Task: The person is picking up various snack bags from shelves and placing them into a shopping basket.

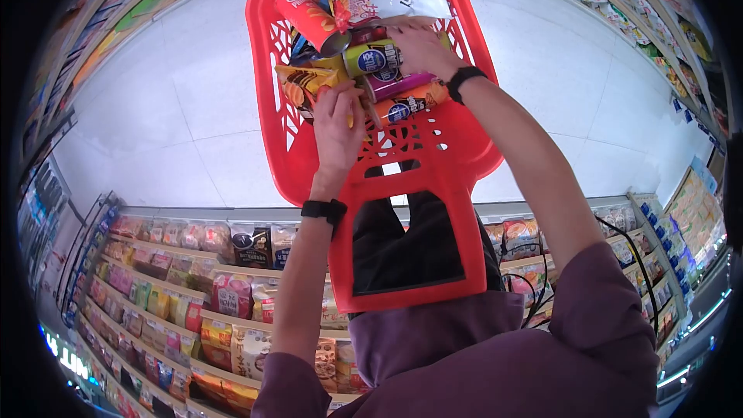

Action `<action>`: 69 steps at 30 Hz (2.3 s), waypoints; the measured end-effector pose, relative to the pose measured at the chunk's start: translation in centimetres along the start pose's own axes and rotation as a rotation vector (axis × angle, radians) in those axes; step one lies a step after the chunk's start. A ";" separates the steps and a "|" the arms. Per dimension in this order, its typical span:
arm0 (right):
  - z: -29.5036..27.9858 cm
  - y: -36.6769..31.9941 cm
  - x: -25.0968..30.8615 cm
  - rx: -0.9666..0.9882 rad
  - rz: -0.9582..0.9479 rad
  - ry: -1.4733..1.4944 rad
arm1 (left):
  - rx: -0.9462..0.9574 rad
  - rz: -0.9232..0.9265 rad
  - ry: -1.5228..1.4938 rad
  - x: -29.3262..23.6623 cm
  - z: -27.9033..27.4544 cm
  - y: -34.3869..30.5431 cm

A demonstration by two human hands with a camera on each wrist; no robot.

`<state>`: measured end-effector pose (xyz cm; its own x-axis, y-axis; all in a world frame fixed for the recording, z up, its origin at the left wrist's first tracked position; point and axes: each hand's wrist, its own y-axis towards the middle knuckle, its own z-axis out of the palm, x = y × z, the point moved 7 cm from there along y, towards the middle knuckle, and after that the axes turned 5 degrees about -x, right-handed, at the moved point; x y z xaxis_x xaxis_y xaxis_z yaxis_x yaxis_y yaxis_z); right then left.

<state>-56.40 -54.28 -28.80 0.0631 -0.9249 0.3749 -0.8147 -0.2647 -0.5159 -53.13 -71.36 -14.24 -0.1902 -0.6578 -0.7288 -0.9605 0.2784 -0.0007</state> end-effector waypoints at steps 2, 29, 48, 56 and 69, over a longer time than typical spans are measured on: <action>-1.0 -1.3 0.4 0.054 0.034 0.063 | 0.007 -0.116 -0.103 0.4 0.4 0.1; -9.8 4.1 12.6 -0.378 -0.081 0.603 | -0.118 -1.119 -0.890 10.9 -3.0 3.0; -4.2 6.9 9.5 -0.168 0.354 0.561 | 0.227 -1.128 -0.779 12.7 -2.7 8.2; -4.5 5.6 8.9 -0.190 0.552 0.764 | 0.392 -1.014 -0.607 15.2 0.3 11.3; -0.5 4.2 10.7 -0.282 0.316 0.736 | 0.458 -0.623 0.513 19.0 0.2 11.0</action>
<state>-59.43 -65.15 -26.63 -0.5033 -0.5045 0.7016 -0.8503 0.1447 -0.5060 -67.26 -80.65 -28.17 0.1617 -0.9803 -0.1134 -0.7663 -0.0523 -0.6403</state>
